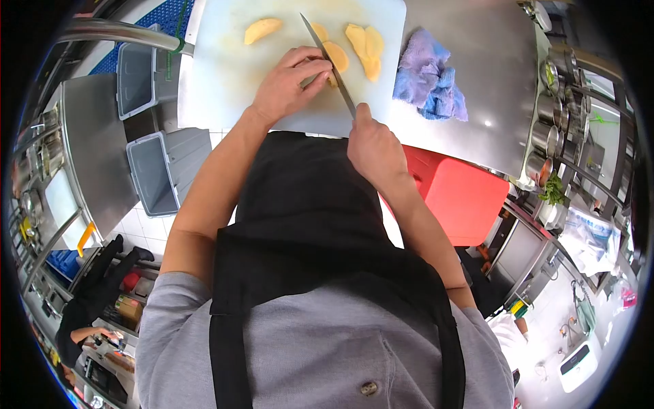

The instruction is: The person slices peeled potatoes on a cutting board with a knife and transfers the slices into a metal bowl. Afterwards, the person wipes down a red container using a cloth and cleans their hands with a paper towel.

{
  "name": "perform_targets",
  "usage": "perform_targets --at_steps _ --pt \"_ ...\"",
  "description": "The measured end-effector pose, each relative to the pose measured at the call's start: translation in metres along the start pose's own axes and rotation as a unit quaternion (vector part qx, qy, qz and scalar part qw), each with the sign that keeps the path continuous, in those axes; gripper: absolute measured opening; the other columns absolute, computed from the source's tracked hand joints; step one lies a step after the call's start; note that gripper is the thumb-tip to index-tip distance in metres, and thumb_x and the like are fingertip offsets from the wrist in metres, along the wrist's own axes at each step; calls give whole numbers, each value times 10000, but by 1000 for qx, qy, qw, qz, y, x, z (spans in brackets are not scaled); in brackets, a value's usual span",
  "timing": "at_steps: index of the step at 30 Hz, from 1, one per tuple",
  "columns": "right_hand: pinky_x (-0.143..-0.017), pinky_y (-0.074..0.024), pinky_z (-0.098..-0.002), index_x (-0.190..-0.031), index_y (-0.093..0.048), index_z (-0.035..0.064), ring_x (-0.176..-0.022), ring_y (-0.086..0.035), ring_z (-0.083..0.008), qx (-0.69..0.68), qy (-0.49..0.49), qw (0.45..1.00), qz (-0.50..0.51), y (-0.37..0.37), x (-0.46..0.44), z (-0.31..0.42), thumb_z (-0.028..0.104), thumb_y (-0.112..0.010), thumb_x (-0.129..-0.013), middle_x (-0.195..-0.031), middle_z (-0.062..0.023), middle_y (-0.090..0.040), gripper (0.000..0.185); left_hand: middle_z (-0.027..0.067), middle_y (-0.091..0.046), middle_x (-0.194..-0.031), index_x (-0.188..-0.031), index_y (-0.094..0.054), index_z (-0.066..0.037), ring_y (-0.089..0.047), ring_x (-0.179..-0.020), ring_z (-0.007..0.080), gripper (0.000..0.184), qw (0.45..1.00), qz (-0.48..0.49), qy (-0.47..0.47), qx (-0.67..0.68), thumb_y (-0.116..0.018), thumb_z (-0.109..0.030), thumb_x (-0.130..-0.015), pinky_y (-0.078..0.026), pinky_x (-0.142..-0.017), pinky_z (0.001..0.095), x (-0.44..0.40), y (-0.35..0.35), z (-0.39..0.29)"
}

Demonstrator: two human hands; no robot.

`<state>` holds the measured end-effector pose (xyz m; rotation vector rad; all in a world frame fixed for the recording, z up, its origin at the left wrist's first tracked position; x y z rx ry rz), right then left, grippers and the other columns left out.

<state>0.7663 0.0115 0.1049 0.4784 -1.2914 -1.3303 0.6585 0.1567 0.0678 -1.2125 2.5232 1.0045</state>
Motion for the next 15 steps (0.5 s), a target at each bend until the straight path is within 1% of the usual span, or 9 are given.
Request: perform_targets --at_steps 5,7,8,10,13,15 --pt "-622 -599 -523 -1118 -473 -37 -697 -714 -443 12 -7 999 37 12 39 -5 59 -527 -940 -786 -247 -694 210 42 -649 -1136 -1053 -738 -101 -647 -1009 226 145 1000 -7 -5 -14 -741 -97 -909 -573 -829 345 2 -1 1" --pt "-633 -598 -530 -1088 -477 -27 -697 -715 -442 8 -27 998 57 13 56 -12 63 -525 -942 -784 -243 -694 177 41 -649 -1133 -1049 -737 -102 -649 -1002 227 141 1000 -12 -6 -25 -741 -94 -908 -573 -827 345 1 2 1" --pt "-633 -598 -530 -1088 -477 -27 -697 -715 -442 10 -25 998 59 10 53 -11 63 -525 -942 -784 -243 -694 177 39 -649 -1130 -1045 -736 -103 -653 -995 226 137 1000 -6 -7 -27 -740 -95 -908 -573 -823 345 0 2 0" --pt "-652 -599 -533 -1086 -479 -23 -706 -717 -442 8 -23 999 26 2 44 -12 68 -532 -937 -795 -247 -698 183 38 -650 -1128 -1041 -735 -104 -658 -988 226 133 1000 1 -6 -28 -740 -95 -908 -573 -819 346 -1 2 0" --pt "-674 -601 -533 -1108 -482 -25 -725 -720 -443 9 -5 1000 6 -24 1 -16 60 -529 -930 -794 -248 -700 203 33 -652 -1125 -1038 -734 -105 -664 -981 228 132 999 -8 -30 -24 -743 -98 -906 -572 -818 350 1 1 -3" --pt "-670 -604 -524 -1117 -482 -27 -725 -722 -440 8 -6 1000 5 -22 -8 -13 50 -523 -928 -794 -244 -697 208 37 -650 -1127 -1037 -733 -102 -667 -984 229 134 1000 -6 -14 -23 -744 -98 -904 -572 -821 354 2 1 0"
Point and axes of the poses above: each hand's wrist, its own x-axis away from the middle knuckle, its own y-axis out of the back of the hand, z = x × y, the point moved 7 cm from there along -x, towards the middle knuckle
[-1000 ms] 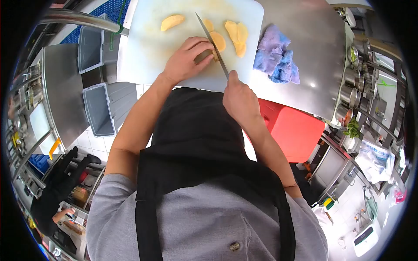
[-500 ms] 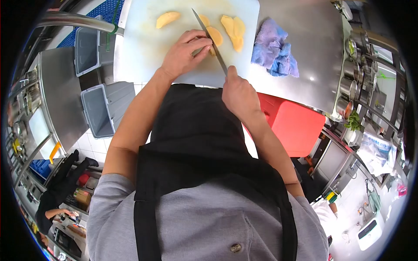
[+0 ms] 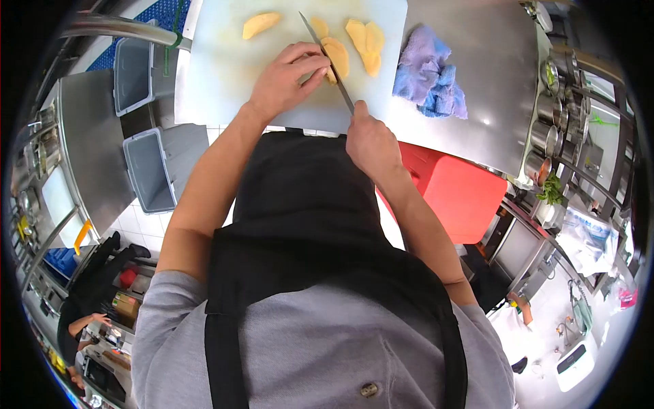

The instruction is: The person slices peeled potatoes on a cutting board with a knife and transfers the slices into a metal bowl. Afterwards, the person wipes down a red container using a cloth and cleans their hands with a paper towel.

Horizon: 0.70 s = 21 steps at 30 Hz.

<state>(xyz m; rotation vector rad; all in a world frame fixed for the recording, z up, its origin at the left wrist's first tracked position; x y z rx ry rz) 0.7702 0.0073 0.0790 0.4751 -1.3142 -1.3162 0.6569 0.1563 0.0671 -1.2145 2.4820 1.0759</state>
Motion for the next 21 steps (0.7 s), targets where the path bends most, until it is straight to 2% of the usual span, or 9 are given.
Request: perform_targets --at_steps 2,4,8,11,13,21 --pt "-666 -606 -516 -1125 -483 -29 -726 -723 -437 -1 -6 1000 1 2 2 1 41 -516 -925 -794 -240 -694 214 39 -650 -1129 -1036 -733 -99 -666 -987 227 134 1000 2 -7 -10 -746 -97 -902 -572 -821 356 2 -1 0" --pt "-685 -568 -594 -1078 -460 -6 -759 -706 -482 -21 0 1000 -11 9 6 3 86 -521 -977 -804 -283 -691 149 40 -651 -1131 -1034 -733 -97 -666 -989 225 134 1000 -3 -12 -20 -747 -96 -901 -573 -822 358 -1 -1 -1" --pt "-673 -566 -591 -1060 -458 -7 -741 -699 -481 -1 -3 1000 1 37 42 14 82 -517 -976 -824 -264 -692 136 38 -652 -1135 -1032 -735 -93 -675 -978 224 131 1000 -10 -5 -24 -745 -99 -901 -573 -817 353 2 1 -1" --pt "-648 -566 -572 -1052 -454 -15 -723 -692 -479 1 -21 1000 21 42 60 12 80 -518 -979 -797 -247 -680 136 37 -653 -1135 -1032 -735 -90 -682 -968 226 131 1000 -13 -9 -27 -743 -98 -901 -574 -814 350 2 0 -2" --pt "-613 -600 -496 -1085 -469 -43 -683 -717 -418 10 -8 999 31 39 66 12 18 -534 -913 -799 -220 -681 194 37 -653 -1135 -1032 -735 -89 -685 -963 226 131 999 -18 -6 -26 -743 -96 -901 -574 -811 349 2 2 -3" --pt "-580 -588 -497 -1120 -478 -46 -665 -711 -403 -4 -9 1000 27 48 82 11 30 -553 -919 -767 -211 -688 228 36 -656 -1126 -1023 -739 -89 -686 -957 224 116 999 -17 -5 -28 -738 -87 -907 -577 -803 345 1 2 -4"
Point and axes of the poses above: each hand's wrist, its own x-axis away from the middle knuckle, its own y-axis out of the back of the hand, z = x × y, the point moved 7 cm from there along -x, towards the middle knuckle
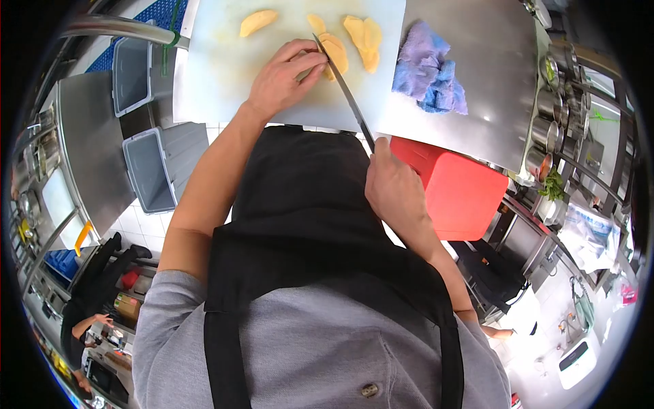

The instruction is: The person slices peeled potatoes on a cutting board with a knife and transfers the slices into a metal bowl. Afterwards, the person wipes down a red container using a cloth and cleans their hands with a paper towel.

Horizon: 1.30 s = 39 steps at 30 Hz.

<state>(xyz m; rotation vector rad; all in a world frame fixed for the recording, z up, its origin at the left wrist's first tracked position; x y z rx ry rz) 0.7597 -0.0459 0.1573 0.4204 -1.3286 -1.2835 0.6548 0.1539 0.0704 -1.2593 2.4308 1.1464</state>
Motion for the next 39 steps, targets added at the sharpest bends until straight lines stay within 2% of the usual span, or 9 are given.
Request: perform_targets --at_steps 5,13,15,23,25,29,35,37,39 --pt "-591 -587 -514 -1179 -470 -61 -674 -708 -421 11 -2 1000 7 -6 -10 -1 42 -534 -930 -790 -234 -696 277 50 -653 -1132 -1048 -734 -80 -685 -940 230 143 1000 2 8 28 -743 -71 -906 -575 -799 342 1 -1 3" --pt "-683 -588 -554 -1113 -462 -34 -738 -711 -486 7 9 999 -31 -26 -69 4 43 -495 -932 -824 -273 -704 199 63 -654 -1143 -1072 -731 -81 -685 -938 240 173 998 2 42 43 -756 -68 -900 -576 -808 340 1 -3 9" --pt "-685 -588 -556 -1120 -463 -32 -739 -710 -488 -3 5 1000 -25 -26 -68 2 42 -498 -931 -824 -278 -703 206 63 -660 -1132 -1064 -732 -82 -682 -951 248 167 1000 -17 4 11 -758 -82 -898 -574 -810 342 -1 1 6" --pt "-692 -595 -557 -1107 -478 -34 -738 -709 -483 -75 -2 997 -10 -29 -73 -9 46 -514 -929 -820 -274 -702 198 48 -663 -1100 -1059 -740 -87 -663 -968 248 163 1000 -16 5 10 -745 -99 -897 -574 -827 358 -3 1 5" --pt "-683 -603 -539 -1099 -484 -34 -737 -716 -470 -3 11 1000 -26 -26 -70 -2 44 -524 -928 -813 -264 -699 192 46 -663 -1098 -1059 -741 -89 -665 -960 248 162 1000 -18 1 2 -745 -102 -898 -574 -824 358 -4 1 5" --pt "-659 -579 -568 -1067 -456 -17 -727 -704 -478 6 2 999 -36 -22 -56 7 96 -527 -990 -751 -277 -683 154 45 -663 -1112 -1063 -742 -98 -672 -949 244 162 1000 -18 8 -7 -744 -107 -901 -578 -816 360 -2 2 4" --pt "-660 -579 -566 -1061 -453 -12 -732 -706 -477 4 -32 999 34 -20 -29 -4 88 -522 -990 -744 -281 -677 141 60 -664 -1129 -1063 -736 -95 -679 -968 254 155 1000 -14 27 6 -743 -98 -908 -575 -819 357 -2 1 4" --pt "-668 -577 -578 -1055 -453 -8 -735 -707 -480 -13 8 999 -46 -30 -47 -5 95 -517 -992 -726 -283 -670 136 75 -666 -1130 -1066 -733 -89 -680 -972 264 156 999 -11 36 17 -744 -89 -911 -570 -819 352 -1 2 6" --pt "-675 -591 -552 -1090 -463 -28 -747 -716 -471 -9 9 999 -32 -45 -76 -8 66 -517 -955 -777 -270 -687 173 43 -668 -1104 -1051 -739 -102 -688 -953 243 141 1000 -20 4 9 -736 -107 -910 -582 -814 353 -2 2 3"
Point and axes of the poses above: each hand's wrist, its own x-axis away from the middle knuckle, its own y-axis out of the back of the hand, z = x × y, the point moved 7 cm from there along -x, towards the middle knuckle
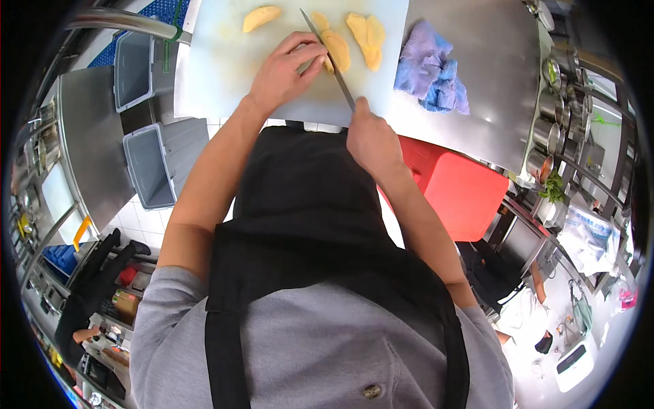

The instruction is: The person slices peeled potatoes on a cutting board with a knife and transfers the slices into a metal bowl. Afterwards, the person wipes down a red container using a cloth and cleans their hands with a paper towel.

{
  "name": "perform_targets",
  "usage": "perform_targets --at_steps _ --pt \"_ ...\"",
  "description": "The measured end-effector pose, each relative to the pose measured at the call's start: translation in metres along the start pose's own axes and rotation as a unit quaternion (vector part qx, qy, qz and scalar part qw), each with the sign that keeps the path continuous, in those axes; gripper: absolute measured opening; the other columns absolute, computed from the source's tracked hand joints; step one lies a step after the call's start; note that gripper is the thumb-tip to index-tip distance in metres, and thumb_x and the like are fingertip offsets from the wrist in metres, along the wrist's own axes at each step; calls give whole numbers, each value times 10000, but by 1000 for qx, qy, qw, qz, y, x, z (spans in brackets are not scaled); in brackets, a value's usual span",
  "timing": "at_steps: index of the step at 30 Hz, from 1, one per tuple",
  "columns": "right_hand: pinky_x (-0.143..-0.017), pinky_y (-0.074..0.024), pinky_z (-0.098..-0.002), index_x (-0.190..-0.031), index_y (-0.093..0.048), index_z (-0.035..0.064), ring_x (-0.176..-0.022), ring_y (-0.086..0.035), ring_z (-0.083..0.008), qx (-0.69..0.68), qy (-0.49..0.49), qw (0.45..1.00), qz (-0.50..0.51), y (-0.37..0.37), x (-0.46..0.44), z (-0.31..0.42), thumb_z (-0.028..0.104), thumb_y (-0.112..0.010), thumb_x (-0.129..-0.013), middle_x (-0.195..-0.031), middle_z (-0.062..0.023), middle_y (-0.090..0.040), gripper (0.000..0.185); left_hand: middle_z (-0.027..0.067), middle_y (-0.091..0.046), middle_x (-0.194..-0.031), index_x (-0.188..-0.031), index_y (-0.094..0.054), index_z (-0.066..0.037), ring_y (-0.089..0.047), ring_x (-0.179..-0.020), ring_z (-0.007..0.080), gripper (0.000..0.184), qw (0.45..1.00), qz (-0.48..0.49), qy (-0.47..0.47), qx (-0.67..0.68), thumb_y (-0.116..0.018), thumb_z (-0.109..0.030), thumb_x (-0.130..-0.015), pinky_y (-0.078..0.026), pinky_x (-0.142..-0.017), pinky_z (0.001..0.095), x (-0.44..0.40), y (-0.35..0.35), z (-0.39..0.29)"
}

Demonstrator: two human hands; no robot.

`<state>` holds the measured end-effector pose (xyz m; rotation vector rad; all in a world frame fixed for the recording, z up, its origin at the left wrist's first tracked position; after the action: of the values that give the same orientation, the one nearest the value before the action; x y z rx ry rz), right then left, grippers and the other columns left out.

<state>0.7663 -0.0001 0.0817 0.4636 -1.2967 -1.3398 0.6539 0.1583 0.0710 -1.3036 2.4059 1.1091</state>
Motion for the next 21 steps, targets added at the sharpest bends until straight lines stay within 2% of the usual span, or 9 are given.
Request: perform_targets --at_steps 1,5,7,9,14,17,19,21 --pt "-681 -606 -526 -1125 -474 -48 -760 -724 -462 5 3 1000 7 -3 -10 1 37 -516 -917 -829 -256 -704 229 43 -668 -1104 -1051 -739 -102 -688 -953 243 141 1000 1 -4 -1 -736 -107 -910 -582 -814 353 -1 1 -1" --pt "-678 -606 -522 -1129 -474 -44 -758 -725 -462 13 -5 1000 8 7 -12 6 42 -509 -920 -850 -260 -705 229 44 -672 -1098 -1046 -739 -99 -695 -925 241 138 1000 -4 10 -16 -740 -113 -908 -582 -798 354 1 1 -2" --pt "-666 -580 -577 -1079 -458 -17 -749 -712 -481 9 6 1000 1 12 -6 10 89 -495 -983 -774 -290 -686 147 45 -672 -1101 -1044 -740 -98 -697 -916 242 137 1000 -7 22 -20 -741 -117 -908 -582 -793 356 2 2 -1" --pt "-662 -579 -575 -1074 -455 -16 -743 -711 -481 11 8 1000 0 24 8 15 80 -501 -974 -772 -286 -686 145 71 -667 -1117 -1034 -734 -88 -678 -956 265 135 999 -5 32 -10 -753 -93 -900 -572 -802 350 4 2 0" --pt "-645 -571 -575 -1075 -452 -15 -719 -702 -481 15 -3 1000 12 44 43 20 78 -514 -976 -764 -284 -680 149 65 -667 -1112 -1028 -732 -86 -680 -947 256 132 999 -1 32 -12 -750 -84 -898 -574 -794 345 4 1 -1" --pt "-654 -601 -531 -1078 -458 -40 -721 -723 -438 28 -30 997 64 39 51 16 16 -523 -913 -825 -234 -683 186 50 -670 -1094 -1029 -737 -93 -692 -921 244 129 1000 -10 22 -17 -750 -101 -901 -577 -778 348 3 2 0" --pt "-609 -560 -564 -1076 -451 -13 -675 -688 -459 11 -20 1000 18 38 54 12 108 -519 -1008 -726 -267 -664 154 36 -672 -1080 -1032 -742 -100 -702 -901 235 127 1000 -19 14 -19 -748 -123 -907 -580 -767 354 3 2 -1" --pt "-602 -560 -560 -1077 -451 -13 -669 -688 -452 9 -14 1000 13 39 58 10 109 -530 -1005 -718 -259 -662 161 35 -674 -1075 -1028 -743 -99 -702 -899 229 121 1000 -21 9 -17 -747 -122 -909 -580 -768 351 2 3 -3"
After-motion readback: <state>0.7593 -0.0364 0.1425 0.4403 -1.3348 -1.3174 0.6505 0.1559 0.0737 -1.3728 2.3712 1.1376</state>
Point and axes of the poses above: each hand's wrist, its own x-axis away from the middle knuckle, its own y-axis out of the back of the hand, z = x × y, the point moved 7 cm from there along -x, towards the middle knuckle
